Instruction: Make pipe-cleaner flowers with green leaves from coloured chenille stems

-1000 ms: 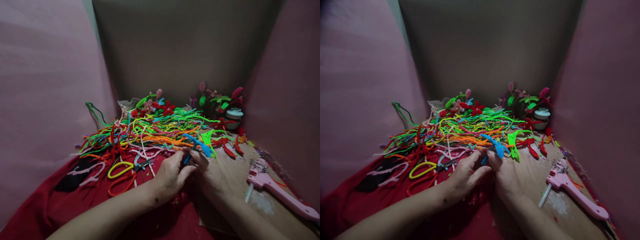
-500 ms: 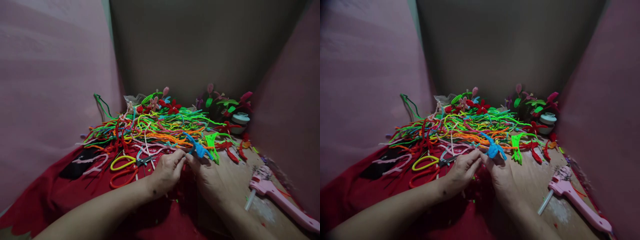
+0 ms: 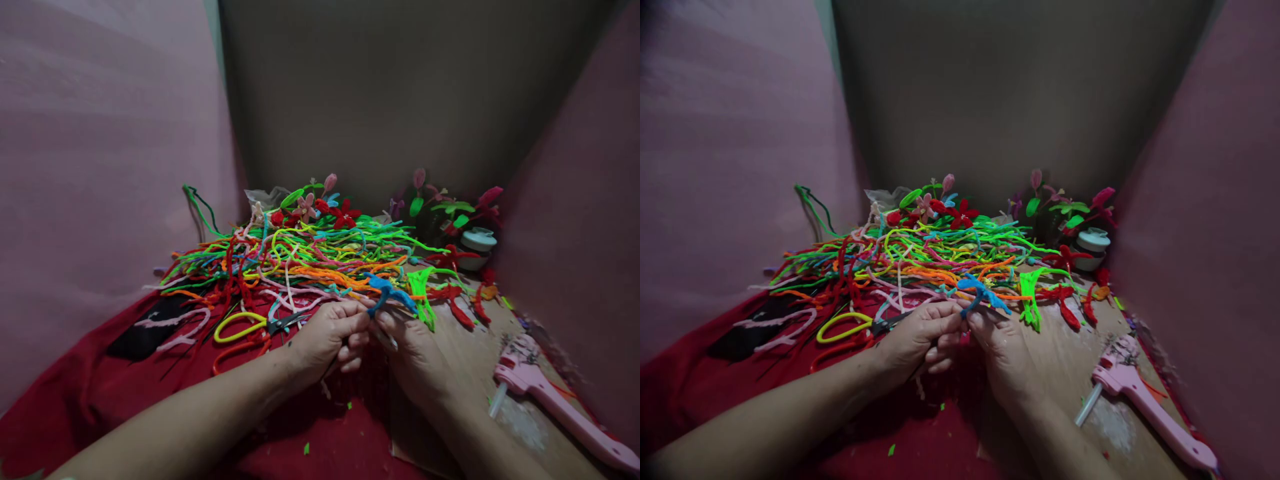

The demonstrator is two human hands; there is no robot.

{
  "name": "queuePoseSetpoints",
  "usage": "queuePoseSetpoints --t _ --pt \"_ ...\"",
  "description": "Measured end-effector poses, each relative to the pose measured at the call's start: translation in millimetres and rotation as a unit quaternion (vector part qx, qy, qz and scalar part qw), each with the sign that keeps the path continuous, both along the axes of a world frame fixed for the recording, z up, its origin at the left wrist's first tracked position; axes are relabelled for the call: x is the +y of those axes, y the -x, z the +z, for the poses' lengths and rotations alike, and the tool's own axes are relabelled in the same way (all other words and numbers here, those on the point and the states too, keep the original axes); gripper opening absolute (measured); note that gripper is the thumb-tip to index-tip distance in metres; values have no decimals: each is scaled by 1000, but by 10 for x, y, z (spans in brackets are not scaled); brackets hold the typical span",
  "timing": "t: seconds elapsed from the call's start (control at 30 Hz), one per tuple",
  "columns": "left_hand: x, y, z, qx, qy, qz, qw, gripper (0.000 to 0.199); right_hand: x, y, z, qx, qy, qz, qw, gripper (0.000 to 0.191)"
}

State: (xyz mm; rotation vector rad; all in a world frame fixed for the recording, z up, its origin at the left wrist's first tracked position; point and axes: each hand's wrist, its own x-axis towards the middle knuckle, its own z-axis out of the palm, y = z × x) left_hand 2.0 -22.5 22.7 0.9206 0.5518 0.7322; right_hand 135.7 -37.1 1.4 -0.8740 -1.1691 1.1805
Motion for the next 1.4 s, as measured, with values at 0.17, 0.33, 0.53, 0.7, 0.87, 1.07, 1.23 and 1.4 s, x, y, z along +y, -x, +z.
queuePoseSetpoints --t 0.17,0.33,0.53,0.7,0.87,1.07,1.23,1.4 --pt "41 30 -85 -78 76 -62 992 8 -64 1 174 14 32 7 999 23" --pt "77 42 -119 -112 97 -111 983 3 -57 -19 109 48 45 39 997 22" --pt "29 32 -21 45 -25 -55 997 19 -23 -24 11 114 82 26 990 11" --pt "-63 26 -33 272 -381 119 875 12 -67 9 144 29 47 -7 998 14" --pt "-44 50 -175 338 -482 159 793 13 -78 43 79 17 60 -49 997 13" --pt "-19 38 -99 325 -464 151 810 21 -60 43 51 12 62 -35 997 12" --pt "-27 0 -15 249 -297 149 910 27 -58 38 22 74 15 21 997 13" --pt "-33 -14 -5 101 -64 42 992 27 -63 16 59 59 23 21 998 11"
